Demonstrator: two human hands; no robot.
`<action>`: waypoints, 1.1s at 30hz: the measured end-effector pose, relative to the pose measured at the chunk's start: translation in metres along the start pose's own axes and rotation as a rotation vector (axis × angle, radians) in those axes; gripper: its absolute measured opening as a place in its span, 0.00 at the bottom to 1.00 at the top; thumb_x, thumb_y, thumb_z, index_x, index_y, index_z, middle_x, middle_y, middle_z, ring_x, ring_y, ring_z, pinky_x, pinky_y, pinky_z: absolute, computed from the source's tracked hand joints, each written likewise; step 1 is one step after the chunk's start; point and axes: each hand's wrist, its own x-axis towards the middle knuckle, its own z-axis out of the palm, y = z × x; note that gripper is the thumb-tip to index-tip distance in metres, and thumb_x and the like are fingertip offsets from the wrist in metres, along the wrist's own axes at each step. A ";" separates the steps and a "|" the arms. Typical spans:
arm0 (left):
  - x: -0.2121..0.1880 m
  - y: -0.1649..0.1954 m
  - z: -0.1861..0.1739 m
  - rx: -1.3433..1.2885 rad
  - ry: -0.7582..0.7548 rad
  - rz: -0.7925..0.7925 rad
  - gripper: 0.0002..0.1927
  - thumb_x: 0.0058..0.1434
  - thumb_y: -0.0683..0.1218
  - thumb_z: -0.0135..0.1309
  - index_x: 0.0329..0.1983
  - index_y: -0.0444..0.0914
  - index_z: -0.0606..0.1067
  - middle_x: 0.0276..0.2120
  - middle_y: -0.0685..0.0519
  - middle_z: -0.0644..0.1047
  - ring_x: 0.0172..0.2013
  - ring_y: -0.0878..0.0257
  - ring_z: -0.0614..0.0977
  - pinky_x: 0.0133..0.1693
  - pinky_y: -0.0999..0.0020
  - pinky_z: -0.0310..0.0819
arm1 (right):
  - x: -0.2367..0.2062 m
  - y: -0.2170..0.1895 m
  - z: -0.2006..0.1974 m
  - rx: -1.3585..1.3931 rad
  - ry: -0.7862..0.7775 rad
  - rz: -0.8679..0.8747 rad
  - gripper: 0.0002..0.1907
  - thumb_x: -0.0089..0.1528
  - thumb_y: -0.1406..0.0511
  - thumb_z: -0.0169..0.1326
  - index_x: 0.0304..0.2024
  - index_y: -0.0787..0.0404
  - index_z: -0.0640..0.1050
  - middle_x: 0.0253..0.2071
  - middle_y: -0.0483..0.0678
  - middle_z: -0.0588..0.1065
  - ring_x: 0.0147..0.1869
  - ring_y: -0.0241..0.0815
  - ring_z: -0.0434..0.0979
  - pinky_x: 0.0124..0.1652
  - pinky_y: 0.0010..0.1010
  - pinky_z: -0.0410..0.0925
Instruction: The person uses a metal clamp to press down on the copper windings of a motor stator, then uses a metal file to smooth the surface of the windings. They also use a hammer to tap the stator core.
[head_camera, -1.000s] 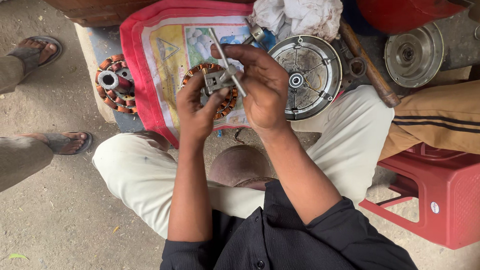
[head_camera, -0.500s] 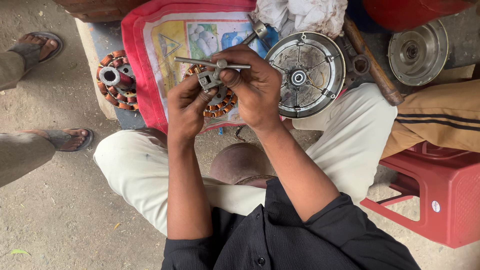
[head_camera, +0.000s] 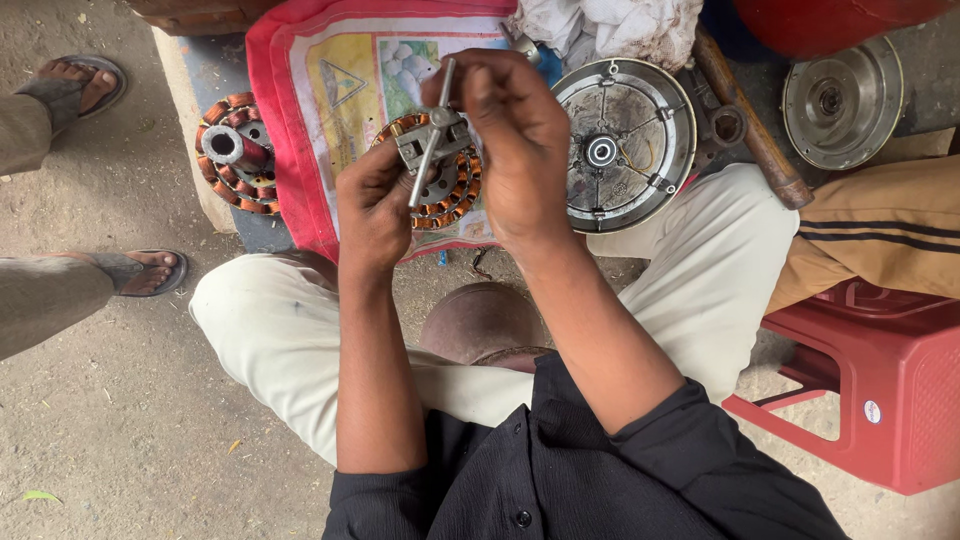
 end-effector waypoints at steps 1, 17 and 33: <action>0.000 0.000 0.000 0.016 0.008 0.009 0.12 0.68 0.33 0.54 0.55 0.28 0.77 0.41 0.55 0.81 0.41 0.72 0.79 0.44 0.77 0.74 | -0.001 -0.007 0.003 -0.060 -0.004 -0.016 0.16 0.75 0.57 0.54 0.52 0.64 0.76 0.42 0.47 0.78 0.46 0.35 0.77 0.51 0.27 0.70; -0.002 0.003 -0.002 0.097 0.004 0.037 0.10 0.67 0.33 0.56 0.51 0.28 0.76 0.38 0.57 0.78 0.39 0.72 0.74 0.43 0.75 0.69 | 0.004 -0.091 0.019 -1.054 -0.239 -0.568 0.12 0.65 0.73 0.62 0.51 0.65 0.77 0.54 0.54 0.77 0.63 0.46 0.74 0.57 0.36 0.69; -0.019 0.046 0.033 -0.441 0.104 0.255 0.24 0.75 0.36 0.56 0.71 0.31 0.63 0.59 0.41 0.76 0.58 0.58 0.80 0.63 0.64 0.73 | -0.061 0.015 0.011 -0.188 0.081 0.023 0.13 0.69 0.72 0.59 0.56 0.68 0.76 0.54 0.47 0.76 0.53 0.34 0.76 0.57 0.27 0.72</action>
